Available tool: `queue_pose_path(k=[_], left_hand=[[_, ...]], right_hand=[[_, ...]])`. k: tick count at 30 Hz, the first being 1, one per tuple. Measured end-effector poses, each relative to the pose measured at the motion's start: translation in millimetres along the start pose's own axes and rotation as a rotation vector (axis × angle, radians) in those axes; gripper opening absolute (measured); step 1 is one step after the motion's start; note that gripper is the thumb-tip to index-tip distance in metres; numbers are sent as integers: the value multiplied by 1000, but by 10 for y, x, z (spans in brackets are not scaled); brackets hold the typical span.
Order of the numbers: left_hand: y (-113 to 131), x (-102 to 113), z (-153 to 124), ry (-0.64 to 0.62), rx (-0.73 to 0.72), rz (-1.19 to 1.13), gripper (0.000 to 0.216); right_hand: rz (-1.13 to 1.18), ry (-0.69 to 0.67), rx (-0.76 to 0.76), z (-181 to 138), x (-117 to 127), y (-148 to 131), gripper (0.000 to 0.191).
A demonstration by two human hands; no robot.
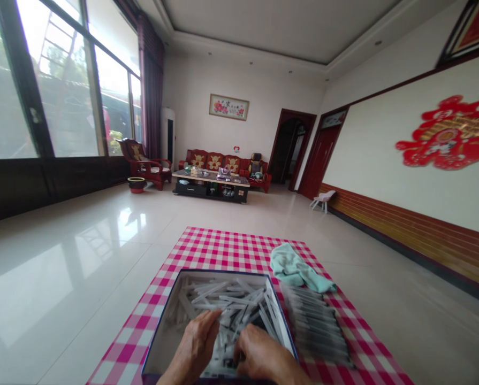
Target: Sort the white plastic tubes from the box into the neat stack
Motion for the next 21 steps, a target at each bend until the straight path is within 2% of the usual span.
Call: queue_pose_path(k=[5,11,15,21], left_hand=[[-20,-23,-18,-17,18,8,23],[-12,-31,-33,-1,32,31,25],[7,-6,-38,25,17,62,30],[32,15,-36,69,-48,110,32]], right_hand=[[-16,17,-36,56,-46,15,15],[7,44,-87,19,-91,155,23],[154,59,-91,11,-90,221,23],[467,250,33,-27,37,186,21]])
Point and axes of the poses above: each hand's wrist, its own z-axis towards the middle knuckle, its own x-axis out of the back of the hand, y = z × x, the point moved 4 cm from there along z, towards the middle knuckle, and after that the axes turned 13 degrees about z, right-handed, at the moved point
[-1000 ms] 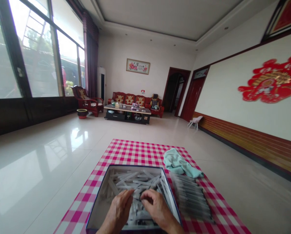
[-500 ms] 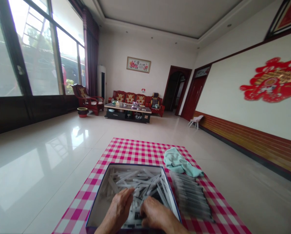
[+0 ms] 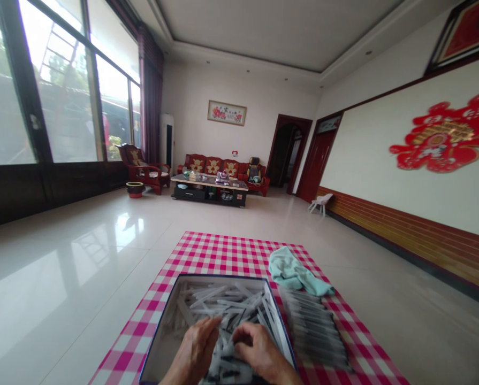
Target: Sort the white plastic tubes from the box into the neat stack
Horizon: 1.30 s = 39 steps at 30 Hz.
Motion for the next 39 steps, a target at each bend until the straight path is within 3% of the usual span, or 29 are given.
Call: queue_pose_path(k=[11,21,23,27,30,39], left_hand=[[-2,-27,-105,79,-136,89,27],[-25,-74,-162,84,-158,113,25],[19,-43,-108,23,-149,107,24],[120,-17,8,-227,-96,67,27],[163,0,39,-287,-88,50,28],[149,54,-1,-87,-159,90,30]], right_hand=[[195,171,87,-41,24,-36,23],[135,162,127,-60,5,-149,20],[115,159,146,-67,1,-181,20],[79,158,190,-74,-6,-220,20],[64,160,204,-68,-15,-204,20],[223,140,44,-27,-54,34,15]])
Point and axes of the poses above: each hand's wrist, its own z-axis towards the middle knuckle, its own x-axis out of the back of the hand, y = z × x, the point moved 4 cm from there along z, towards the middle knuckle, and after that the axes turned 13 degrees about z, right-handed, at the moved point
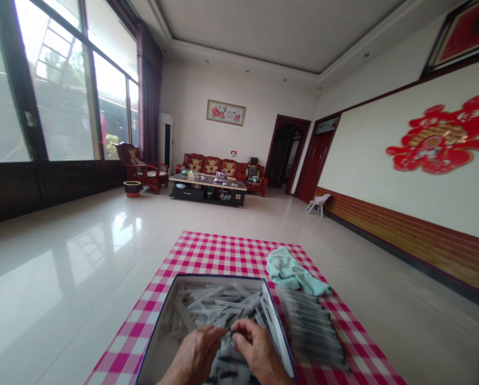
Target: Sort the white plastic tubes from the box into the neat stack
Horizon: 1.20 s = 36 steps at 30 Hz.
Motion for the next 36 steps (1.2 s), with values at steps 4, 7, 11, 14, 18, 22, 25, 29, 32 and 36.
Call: queue_pose_path(k=[4,7,11,14,18,22,25,29,32,36], left_hand=[[-3,1,-3,11,-10,0,29],[-15,-29,-10,-23,3,-26,26],[3,-54,15,-177,31,-55,24],[21,-33,43,-222,52,-73,25],[9,-35,50,-210,56,-78,26],[-2,-63,36,-234,45,-63,26],[11,-63,25,-263,50,-69,26],[15,-75,1,-288,77,-89,26],[9,-82,-6,-260,74,-86,27],[22,-69,10,-283,80,-76,28]], right_hand=[[25,-1,-35,5,11,3,17],[23,-29,-39,-5,2,-47,22],[-89,-30,-32,-15,-21,-90,39],[-191,-12,-57,-17,-27,-90,46],[-177,-28,-18,-39,-24,-172,31],[-202,-49,42,-55,-26,-257,12],[-314,-19,57,-35,-33,-229,28],[-355,-1,10,-21,-48,-164,43],[-291,-22,14,-48,-46,-217,33],[-242,-59,47,-83,-33,-295,12]])
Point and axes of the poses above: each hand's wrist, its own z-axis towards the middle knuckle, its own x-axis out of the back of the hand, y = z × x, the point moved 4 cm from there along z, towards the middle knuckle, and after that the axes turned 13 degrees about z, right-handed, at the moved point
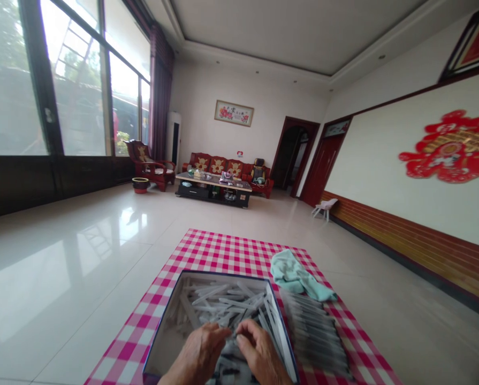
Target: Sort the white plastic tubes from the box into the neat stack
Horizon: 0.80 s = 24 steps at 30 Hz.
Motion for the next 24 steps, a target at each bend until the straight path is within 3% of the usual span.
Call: queue_pose_path(k=[7,9,15,24], left_hand=[[26,41,14,-115,52,-6,28],[26,47,16,-120,57,-4,29],[25,54,13,-120,60,1,29],[42,57,18,-139,45,11,27]], right_hand=[[-147,69,2,45,-31,108,39],[-123,71,-3,42,-34,104,38],[-78,23,52,-12,-18,-7,10],[-224,46,18,38,-68,112,39]])
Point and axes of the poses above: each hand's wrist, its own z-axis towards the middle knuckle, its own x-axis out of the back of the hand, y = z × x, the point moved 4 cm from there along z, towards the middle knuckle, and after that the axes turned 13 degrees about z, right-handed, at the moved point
